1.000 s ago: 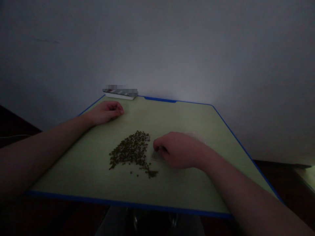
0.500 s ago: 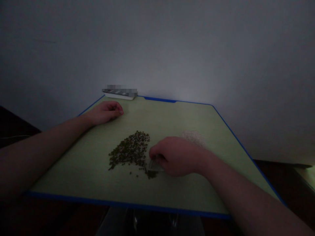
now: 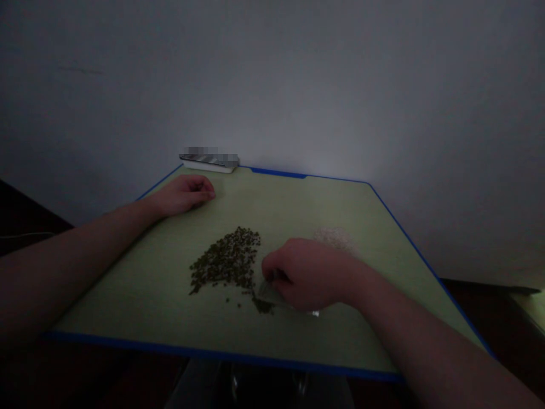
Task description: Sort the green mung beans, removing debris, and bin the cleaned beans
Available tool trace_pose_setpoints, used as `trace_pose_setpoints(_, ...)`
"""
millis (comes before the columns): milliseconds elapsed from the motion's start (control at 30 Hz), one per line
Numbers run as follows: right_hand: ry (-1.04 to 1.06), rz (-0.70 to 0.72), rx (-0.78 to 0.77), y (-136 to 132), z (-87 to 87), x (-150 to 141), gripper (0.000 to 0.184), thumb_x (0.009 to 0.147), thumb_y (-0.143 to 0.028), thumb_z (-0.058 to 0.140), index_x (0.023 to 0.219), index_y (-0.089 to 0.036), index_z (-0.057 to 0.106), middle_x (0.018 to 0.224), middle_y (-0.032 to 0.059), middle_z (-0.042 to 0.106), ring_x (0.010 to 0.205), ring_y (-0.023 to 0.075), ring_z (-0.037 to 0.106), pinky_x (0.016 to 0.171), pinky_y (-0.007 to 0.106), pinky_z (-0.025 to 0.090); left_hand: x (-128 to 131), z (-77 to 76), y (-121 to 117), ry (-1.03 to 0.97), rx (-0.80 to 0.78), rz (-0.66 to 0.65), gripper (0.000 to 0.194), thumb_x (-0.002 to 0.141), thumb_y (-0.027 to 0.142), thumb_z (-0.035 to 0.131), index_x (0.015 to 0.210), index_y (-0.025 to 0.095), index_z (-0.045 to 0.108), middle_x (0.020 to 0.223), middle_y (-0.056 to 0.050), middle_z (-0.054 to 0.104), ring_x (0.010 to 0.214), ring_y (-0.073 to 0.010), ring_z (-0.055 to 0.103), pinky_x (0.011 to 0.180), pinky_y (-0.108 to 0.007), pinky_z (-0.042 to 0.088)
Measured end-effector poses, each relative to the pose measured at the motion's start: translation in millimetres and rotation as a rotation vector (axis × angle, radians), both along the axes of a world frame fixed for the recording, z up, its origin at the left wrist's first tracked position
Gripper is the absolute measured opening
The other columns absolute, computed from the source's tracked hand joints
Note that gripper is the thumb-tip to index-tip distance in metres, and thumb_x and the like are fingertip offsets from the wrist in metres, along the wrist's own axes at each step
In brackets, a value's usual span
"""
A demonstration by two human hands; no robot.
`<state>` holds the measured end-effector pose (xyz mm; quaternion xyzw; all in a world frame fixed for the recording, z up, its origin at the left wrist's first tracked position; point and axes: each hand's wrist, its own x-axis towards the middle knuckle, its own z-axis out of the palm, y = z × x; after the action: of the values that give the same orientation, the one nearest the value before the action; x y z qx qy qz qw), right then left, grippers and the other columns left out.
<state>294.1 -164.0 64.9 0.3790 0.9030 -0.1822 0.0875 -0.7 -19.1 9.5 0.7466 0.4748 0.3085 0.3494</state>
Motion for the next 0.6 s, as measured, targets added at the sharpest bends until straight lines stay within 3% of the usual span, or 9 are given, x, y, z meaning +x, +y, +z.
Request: trace_pose_setpoints(600,-0.046,-0.091,0.071,-5.4,1.2,-7.5,0.018,0.080,-0.018,0.054,0.081,-0.022,0.071,0.067,0.0030,0.067,0.057,0.0148,0.053,0.052,0.027,0.027,-0.1,-0.8,0.6,0.012,-0.019,0.032,0.015,0.072,0.031,0.065,0.072,0.018,0.058,0.053,0.006,0.045,0.048,-0.0088,0.040,0.048,-0.022,0.029)
